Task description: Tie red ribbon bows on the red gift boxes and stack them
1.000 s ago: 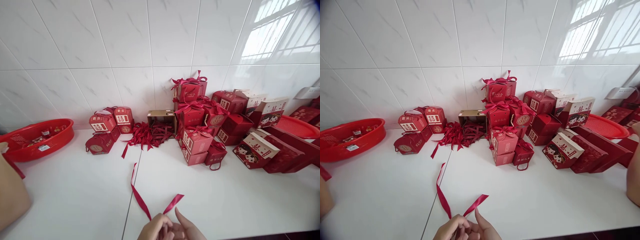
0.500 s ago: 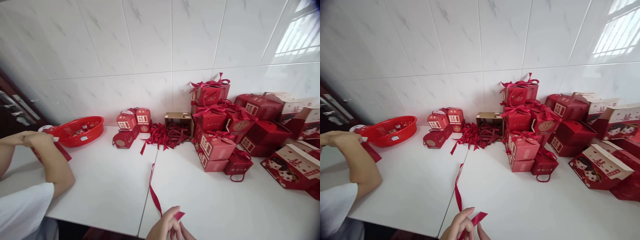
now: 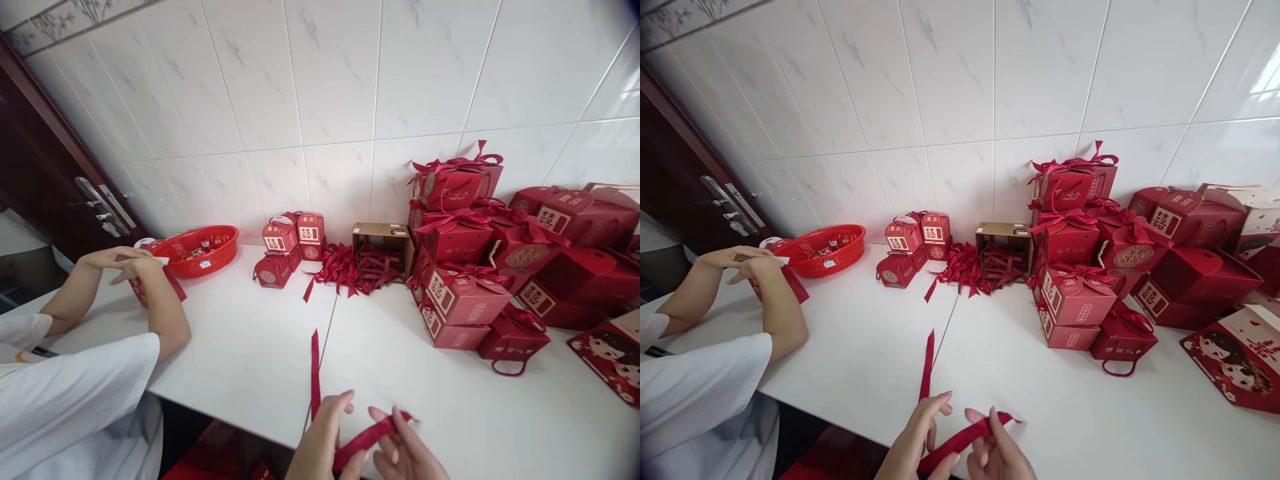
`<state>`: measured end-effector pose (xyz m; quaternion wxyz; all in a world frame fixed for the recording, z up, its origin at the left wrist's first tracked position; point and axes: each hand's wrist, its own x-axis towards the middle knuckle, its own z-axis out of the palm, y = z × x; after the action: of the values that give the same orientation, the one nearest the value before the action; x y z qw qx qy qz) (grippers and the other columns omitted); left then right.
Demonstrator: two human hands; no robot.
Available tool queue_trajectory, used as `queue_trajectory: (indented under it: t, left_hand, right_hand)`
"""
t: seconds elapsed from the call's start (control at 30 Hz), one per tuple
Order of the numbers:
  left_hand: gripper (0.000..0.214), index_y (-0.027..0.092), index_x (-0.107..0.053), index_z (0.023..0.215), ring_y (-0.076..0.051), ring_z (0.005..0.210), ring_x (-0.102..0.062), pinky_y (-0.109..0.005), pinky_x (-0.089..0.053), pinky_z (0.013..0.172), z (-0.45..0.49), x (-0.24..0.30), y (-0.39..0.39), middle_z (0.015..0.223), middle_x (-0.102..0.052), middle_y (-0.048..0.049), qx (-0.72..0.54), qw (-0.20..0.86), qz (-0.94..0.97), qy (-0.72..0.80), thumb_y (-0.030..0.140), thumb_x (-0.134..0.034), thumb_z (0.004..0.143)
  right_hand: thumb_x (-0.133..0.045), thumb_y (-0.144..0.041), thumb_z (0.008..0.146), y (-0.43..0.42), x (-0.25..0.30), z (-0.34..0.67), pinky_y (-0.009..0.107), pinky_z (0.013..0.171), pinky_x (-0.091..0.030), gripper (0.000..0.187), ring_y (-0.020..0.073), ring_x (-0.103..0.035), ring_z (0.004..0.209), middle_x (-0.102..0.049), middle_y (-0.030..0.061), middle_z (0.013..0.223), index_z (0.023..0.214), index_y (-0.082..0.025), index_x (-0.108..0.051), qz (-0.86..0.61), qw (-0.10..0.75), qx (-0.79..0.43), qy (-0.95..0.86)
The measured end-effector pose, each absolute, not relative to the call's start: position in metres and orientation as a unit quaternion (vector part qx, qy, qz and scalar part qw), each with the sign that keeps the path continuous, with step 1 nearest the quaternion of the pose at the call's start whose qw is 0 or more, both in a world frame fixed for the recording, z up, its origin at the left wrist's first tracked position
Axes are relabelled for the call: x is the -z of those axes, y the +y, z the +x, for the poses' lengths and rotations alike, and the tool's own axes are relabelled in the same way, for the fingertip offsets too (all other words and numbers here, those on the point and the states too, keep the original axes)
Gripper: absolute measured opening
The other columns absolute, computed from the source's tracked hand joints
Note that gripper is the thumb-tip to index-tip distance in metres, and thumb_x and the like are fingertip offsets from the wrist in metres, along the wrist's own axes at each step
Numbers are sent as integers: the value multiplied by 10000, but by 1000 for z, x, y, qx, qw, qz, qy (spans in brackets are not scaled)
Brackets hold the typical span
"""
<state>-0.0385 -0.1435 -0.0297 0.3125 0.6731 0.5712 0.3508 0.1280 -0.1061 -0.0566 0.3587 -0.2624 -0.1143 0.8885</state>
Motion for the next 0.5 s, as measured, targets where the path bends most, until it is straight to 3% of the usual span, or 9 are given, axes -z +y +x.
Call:
queue_trajectory:
  t: [0.1,0.2,0.27,0.37,0.5]
  left_hand:
    - [345,288,-525,1178,-137,664,-545,-274,-482,674,-47,29,-140,1014,-631,-37,-285,335,678,589,241,-537,836]
    - [347,284,-517,1164,-151,758,-590,-273,-496,734,-71,15,-124,996,-618,-27,-268,345,668,603,253,-567,822]
    - [410,273,-465,1217,-161,837,-599,-292,-497,805,-94,-5,-93,1026,-597,-35,-294,285,658,632,295,-578,824]
    - [424,222,-445,1191,-199,1074,-559,-287,-488,857,-134,-47,-12,1224,-519,-87,-347,97,619,698,301,-585,798]
    - [592,182,-368,1277,-273,1285,-396,-371,-375,1028,-175,-106,126,1367,-331,-151,-352,-5,558,752,243,-620,745]
  right_hand:
    - [-744,-608,641,-97,51,147,175,377,-192,542,27,-257,393,-381,-91,543,960,-175,-672,-315,443,-833,-101]
    - [-708,-596,696,-82,41,163,192,428,-266,484,52,-331,460,-416,-67,586,933,-176,-672,-379,504,-755,-179]
    - [-665,-583,750,-67,35,164,218,501,-332,445,80,-393,514,-469,-43,603,899,-164,-679,-414,498,-705,-289]
    - [-633,-564,787,-38,37,144,236,555,-341,443,91,-430,530,-519,-18,573,762,-125,-680,-393,414,-695,-437]
    - [-605,-587,791,6,56,92,217,479,-297,505,72,-413,434,-473,-34,463,610,-116,-604,-242,216,-847,-421]
